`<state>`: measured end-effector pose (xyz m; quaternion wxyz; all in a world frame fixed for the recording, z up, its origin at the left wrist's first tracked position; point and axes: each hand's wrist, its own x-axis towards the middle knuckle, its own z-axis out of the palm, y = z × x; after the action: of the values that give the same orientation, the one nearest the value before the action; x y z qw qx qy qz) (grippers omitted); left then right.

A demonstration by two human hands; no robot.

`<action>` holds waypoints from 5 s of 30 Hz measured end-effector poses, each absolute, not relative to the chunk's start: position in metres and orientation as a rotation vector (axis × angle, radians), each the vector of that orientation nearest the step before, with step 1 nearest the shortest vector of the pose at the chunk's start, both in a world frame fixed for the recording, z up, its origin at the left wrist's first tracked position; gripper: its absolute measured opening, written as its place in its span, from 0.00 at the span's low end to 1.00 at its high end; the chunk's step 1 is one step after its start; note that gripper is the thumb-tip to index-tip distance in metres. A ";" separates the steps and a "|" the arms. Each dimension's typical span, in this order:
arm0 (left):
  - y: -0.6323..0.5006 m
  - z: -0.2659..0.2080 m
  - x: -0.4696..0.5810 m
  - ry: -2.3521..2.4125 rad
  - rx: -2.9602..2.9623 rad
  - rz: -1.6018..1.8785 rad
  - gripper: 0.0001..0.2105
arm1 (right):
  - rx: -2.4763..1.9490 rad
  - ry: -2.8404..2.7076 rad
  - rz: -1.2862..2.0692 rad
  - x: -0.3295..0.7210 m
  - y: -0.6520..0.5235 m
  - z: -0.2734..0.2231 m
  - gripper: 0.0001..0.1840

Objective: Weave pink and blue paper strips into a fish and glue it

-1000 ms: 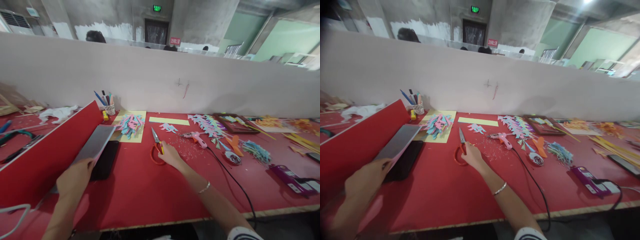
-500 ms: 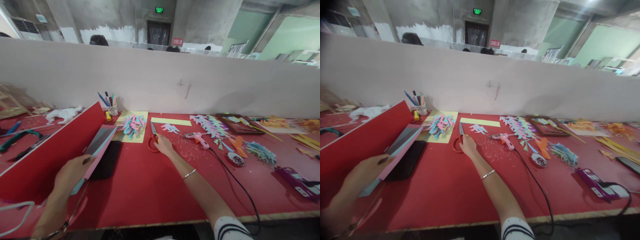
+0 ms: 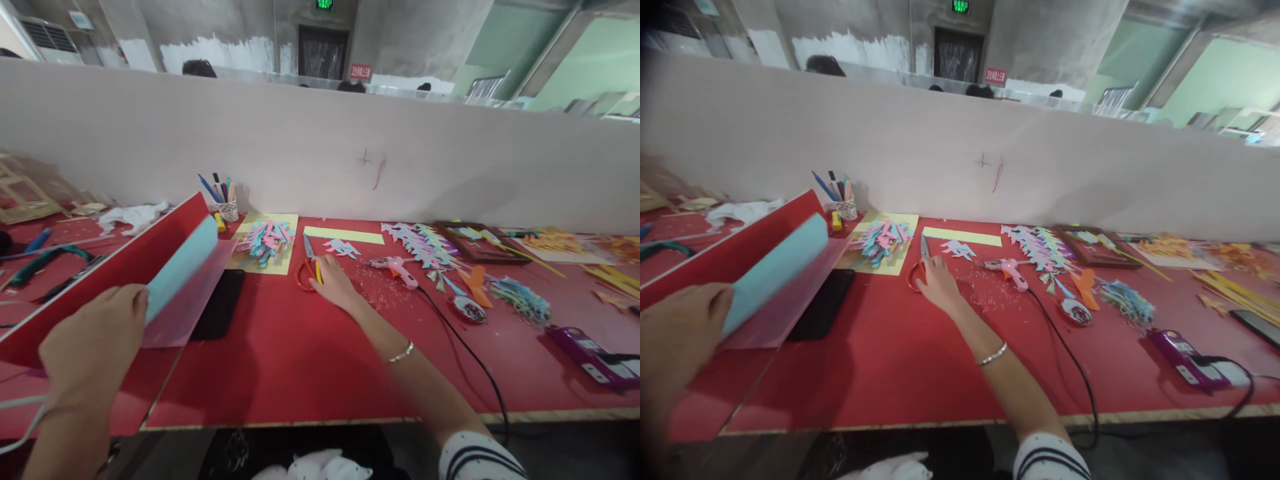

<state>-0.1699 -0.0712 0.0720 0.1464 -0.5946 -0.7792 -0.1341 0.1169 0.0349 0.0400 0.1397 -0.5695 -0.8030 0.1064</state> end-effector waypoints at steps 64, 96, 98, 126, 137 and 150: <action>-0.082 0.008 -0.034 -1.487 -2.838 -0.576 0.13 | -1.375 -1.509 0.783 0.159 -0.079 0.006 0.07; -0.065 0.004 -0.033 -1.788 -3.301 -0.710 0.14 | -1.148 -2.374 -0.211 0.160 -0.078 -0.002 0.09; -0.063 0.010 -0.034 -1.807 -3.306 -0.803 0.12 | -1.030 -2.361 -0.269 0.158 -0.076 0.001 0.10; -0.063 0.050 -0.069 -1.004 -2.937 -0.370 0.14 | -0.956 -2.371 -0.412 0.216 -0.051 0.056 0.13; -0.069 0.073 -0.045 -1.050 -2.862 -0.237 0.11 | -0.904 -2.650 -0.036 0.158 -0.070 0.073 0.09; -0.060 0.071 -0.082 -0.849 -2.425 -0.550 0.17 | -1.101 -2.548 0.561 0.189 -0.047 0.102 0.10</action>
<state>-0.0824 -0.0602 0.0707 0.2542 -0.8926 -0.3125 -0.2026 0.1894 -0.0468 0.1016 0.1543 -0.3840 -0.8890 0.1957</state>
